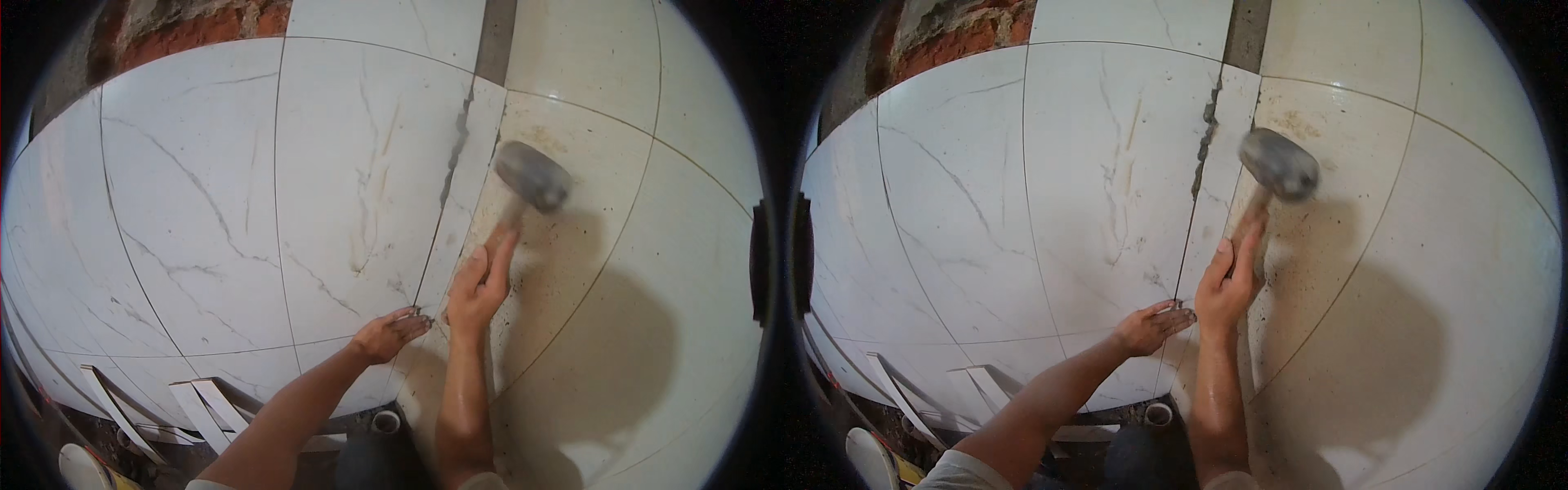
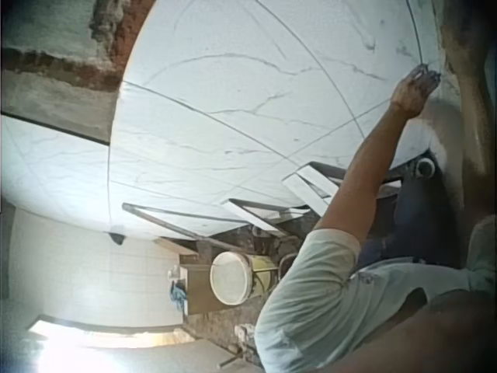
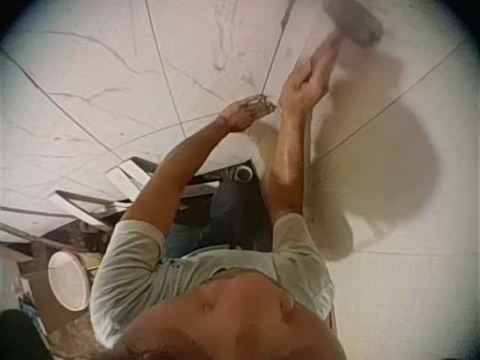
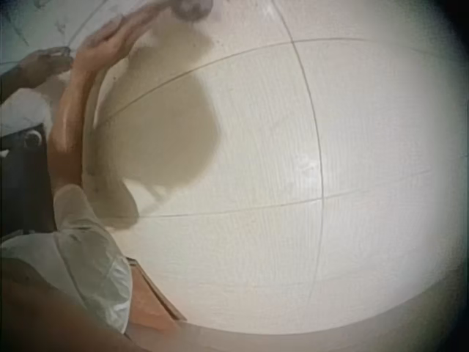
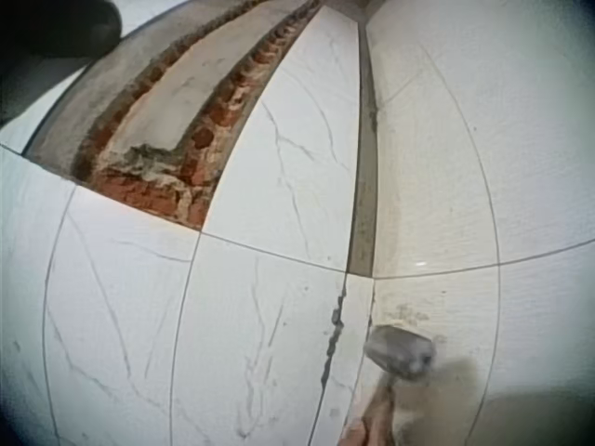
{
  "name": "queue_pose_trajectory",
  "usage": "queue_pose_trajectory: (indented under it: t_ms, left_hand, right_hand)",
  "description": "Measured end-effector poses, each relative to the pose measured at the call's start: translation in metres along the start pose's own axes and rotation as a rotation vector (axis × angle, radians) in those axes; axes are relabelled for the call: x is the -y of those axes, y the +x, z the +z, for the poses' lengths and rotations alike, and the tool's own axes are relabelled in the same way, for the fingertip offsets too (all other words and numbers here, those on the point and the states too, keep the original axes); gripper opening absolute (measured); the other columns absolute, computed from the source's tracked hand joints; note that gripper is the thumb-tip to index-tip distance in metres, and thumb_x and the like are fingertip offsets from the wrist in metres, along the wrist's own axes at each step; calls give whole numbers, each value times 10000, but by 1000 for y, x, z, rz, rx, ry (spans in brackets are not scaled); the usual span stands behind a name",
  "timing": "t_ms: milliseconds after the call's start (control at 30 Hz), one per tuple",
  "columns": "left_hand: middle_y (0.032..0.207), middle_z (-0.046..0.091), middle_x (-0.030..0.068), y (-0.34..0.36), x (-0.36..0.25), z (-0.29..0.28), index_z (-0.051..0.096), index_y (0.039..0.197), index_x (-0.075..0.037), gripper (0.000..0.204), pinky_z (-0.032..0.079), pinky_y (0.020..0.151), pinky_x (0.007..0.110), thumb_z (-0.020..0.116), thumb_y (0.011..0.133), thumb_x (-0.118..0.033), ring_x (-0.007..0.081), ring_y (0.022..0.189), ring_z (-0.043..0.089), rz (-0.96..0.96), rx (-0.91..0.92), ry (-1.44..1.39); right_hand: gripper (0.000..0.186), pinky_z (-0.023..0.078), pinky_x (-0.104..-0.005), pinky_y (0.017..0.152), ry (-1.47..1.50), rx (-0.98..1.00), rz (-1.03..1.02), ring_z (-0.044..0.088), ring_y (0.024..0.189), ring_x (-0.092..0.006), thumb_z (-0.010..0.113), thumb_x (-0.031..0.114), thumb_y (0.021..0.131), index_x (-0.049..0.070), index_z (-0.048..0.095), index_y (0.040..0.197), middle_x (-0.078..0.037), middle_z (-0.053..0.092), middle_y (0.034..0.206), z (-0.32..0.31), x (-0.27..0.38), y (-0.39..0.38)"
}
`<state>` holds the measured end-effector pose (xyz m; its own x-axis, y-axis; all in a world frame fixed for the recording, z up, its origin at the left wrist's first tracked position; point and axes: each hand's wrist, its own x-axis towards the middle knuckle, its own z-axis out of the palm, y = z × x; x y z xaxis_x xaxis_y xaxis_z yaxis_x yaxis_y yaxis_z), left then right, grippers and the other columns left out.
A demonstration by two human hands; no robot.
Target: The person applies mortar to a tile using a trowel and then presses the tile onto a wall, tapping it into place with a rubber mallet.
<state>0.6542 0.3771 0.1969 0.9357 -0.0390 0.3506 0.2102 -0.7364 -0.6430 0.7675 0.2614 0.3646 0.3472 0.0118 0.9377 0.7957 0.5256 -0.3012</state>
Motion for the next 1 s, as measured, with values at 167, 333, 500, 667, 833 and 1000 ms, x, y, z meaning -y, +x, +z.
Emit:
queue_pose_trajectory:
  t_ms: [167,333,500,667,833,1000]
  left_hand:
    - [1619,399,-41,2,2,-6,329,1601,-155,608,33,1299,404,407,1009,-267,78,1509,296,10,63,52]
    - [1621,395,-46,6,-4,-6,293,1615,-164,617,19,1299,406,400,1016,-266,76,1514,285,14,65,42]
    - [1633,379,-23,6,1,-1,363,1581,-148,594,35,1307,387,423,997,-238,91,1516,288,3,56,-6]
    - [1636,372,-43,5,3,-2,321,1602,-168,608,19,1303,405,419,1009,-260,96,1529,260,-13,55,31]
    - [1639,365,-49,4,-2,-5,280,1621,-186,612,18,1301,417,400,1027,-271,103,1539,240,-23,88,22]
    - [1634,373,-60,10,1,-9,309,1609,-172,604,26,1302,414,407,1024,-285,81,1531,247,14,104,67]
  right_hand:
    - [568,481,-344,993,-78,182,137,617,1202,-290,495,118,1061,-154,300,1521,-291,569,1410,3,1,14]
    - [566,486,-350,999,-33,14,81,606,1205,-260,478,121,1070,-96,287,1557,-255,558,1433,2,-7,3]
    - [576,547,-266,643,-35,2,14,641,748,-144,481,124,1071,-88,274,1565,-226,592,1377,-1,-14,1]
    - [598,382,-238,408,-84,86,64,464,501,-68,470,169,1086,-68,236,1583,-55,577,801,-10,-10,-12]
    - [598,479,-274,508,-372,63,-234,594,608,-128,447,186,1094,-50,221,1595,-104,647,869,-5,-13,-11]
    - [552,374,-359,1138,-105,32,51,478,1411,-314,484,110,1062,-117,312,1535,-308,465,1518,-18,-3,-45]
